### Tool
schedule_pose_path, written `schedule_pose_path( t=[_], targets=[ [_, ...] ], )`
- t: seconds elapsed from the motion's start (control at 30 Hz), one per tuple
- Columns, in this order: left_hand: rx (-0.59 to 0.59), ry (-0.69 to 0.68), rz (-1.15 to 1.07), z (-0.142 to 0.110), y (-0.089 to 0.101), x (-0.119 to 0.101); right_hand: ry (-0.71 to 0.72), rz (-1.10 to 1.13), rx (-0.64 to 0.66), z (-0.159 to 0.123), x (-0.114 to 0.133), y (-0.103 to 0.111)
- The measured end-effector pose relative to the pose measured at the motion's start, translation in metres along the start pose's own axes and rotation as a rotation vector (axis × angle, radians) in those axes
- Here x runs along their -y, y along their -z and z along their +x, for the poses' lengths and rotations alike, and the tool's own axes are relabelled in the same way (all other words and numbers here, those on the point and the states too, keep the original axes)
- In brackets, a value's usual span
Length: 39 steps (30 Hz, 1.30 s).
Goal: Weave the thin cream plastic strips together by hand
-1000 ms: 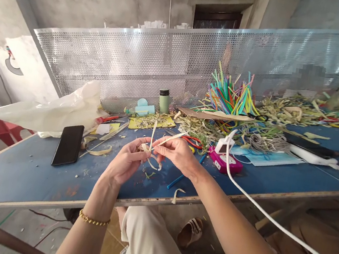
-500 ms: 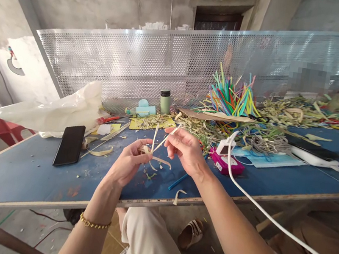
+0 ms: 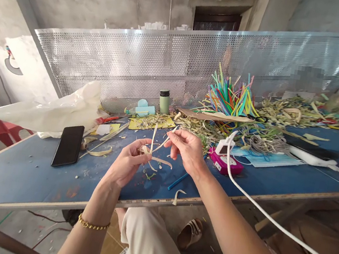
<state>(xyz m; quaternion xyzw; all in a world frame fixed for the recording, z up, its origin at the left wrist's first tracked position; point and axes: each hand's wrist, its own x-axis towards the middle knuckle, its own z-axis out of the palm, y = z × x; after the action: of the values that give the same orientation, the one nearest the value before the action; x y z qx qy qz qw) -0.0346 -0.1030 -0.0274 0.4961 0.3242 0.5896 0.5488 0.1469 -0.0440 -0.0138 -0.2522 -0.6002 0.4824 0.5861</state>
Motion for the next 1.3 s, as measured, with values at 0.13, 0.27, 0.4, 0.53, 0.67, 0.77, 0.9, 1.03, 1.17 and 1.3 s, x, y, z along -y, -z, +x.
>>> schedule_pose_path(
  t=[0.13, 0.27, 0.4, 0.53, 0.67, 0.77, 0.9, 1.03, 1.17, 1.3],
  targets=[
    [-0.019, -0.022, -0.009, -0.001, -0.002, -0.001, 0.003, -0.026, -0.004, -0.001, 0.0, -0.001],
    [-0.046, -0.053, 0.013, 0.0, -0.003, 0.001, -0.125, -0.131, 0.165, -0.005, -0.002, -0.009],
    [-0.074, -0.107, 0.085, 0.003, -0.001, 0.006, -0.149, -0.234, 0.247, -0.007, -0.007, -0.015],
    [-0.096, -0.128, 0.161, 0.007, 0.002, 0.01, -0.132, -0.224, 0.265, -0.007, -0.01, -0.017],
    [-0.119, -0.095, 0.202, 0.007, 0.002, 0.011, -0.139, -0.24, 0.251, -0.007, -0.01, -0.017],
    [-0.111, -0.094, 0.223, 0.007, 0.0, 0.011, -0.143, -0.252, 0.241, -0.007, -0.011, -0.017],
    [-0.139, -0.102, 0.239, 0.009, -0.002, 0.011, -0.118, -0.283, 0.22, -0.007, -0.012, -0.018],
    [-0.156, -0.137, 0.286, 0.01, -0.002, 0.012, -0.154, -0.311, 0.188, -0.007, -0.012, -0.019],
    [-0.166, -0.154, 0.312, 0.009, -0.004, 0.011, -0.238, -0.258, 0.165, -0.006, -0.012, -0.02],
    [-0.156, -0.15, 0.296, 0.009, -0.004, 0.011, -0.233, -0.15, 0.186, -0.005, -0.012, -0.02]
  ],
)
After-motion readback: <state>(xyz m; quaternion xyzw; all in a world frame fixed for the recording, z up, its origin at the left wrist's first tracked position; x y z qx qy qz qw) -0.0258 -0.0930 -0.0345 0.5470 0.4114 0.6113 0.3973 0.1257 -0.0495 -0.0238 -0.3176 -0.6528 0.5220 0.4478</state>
